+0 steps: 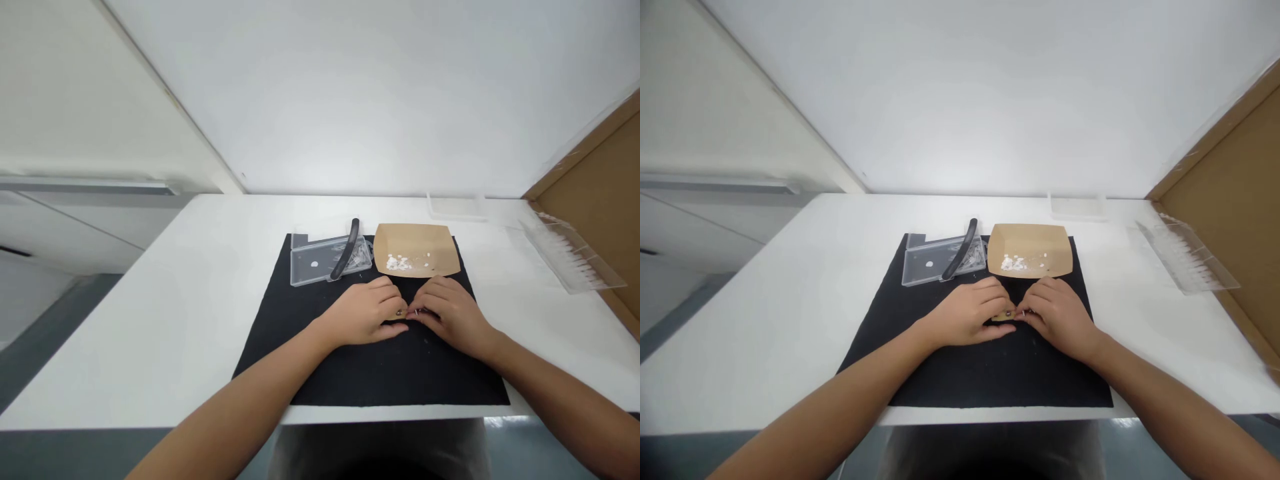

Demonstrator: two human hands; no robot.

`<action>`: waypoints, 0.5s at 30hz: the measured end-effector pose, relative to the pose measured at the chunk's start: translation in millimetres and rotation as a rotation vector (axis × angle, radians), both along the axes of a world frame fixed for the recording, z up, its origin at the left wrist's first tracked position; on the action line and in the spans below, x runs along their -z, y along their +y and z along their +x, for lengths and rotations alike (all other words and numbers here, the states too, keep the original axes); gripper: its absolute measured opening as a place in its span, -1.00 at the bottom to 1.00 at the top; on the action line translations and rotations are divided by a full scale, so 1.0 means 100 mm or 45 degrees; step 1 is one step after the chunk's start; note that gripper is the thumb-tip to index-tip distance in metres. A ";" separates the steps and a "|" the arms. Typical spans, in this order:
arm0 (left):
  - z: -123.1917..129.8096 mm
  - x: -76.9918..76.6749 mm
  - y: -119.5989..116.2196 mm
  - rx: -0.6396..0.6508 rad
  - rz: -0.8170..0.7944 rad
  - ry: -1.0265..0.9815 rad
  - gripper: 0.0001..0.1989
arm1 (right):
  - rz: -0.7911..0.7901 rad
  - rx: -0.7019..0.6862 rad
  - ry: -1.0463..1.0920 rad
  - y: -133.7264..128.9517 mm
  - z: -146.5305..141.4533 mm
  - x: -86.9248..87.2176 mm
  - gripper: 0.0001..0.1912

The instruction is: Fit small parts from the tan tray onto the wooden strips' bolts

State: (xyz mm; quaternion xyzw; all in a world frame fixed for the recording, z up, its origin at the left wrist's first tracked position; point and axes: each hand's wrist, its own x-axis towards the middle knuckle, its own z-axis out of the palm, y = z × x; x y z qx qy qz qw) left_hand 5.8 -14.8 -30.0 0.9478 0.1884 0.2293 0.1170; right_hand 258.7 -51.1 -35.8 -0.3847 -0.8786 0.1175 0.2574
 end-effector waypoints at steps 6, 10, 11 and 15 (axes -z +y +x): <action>0.01 0.06 0.01 -0.062 -0.044 0.004 -0.83 | -0.069 -0.016 -0.015 0.01 -0.01 -0.01 -0.91; 0.01 0.06 0.01 -0.080 -0.062 0.006 -0.80 | -0.147 -0.001 -0.027 0.02 0.02 0.01 -0.90; 0.01 0.06 0.01 -0.084 -0.072 0.007 -0.80 | -0.151 -0.002 -0.038 0.03 0.03 0.01 -0.89; 0.00 0.06 0.02 -0.101 -0.103 0.012 -0.79 | -0.196 -0.024 -0.039 0.04 0.05 -0.02 -0.88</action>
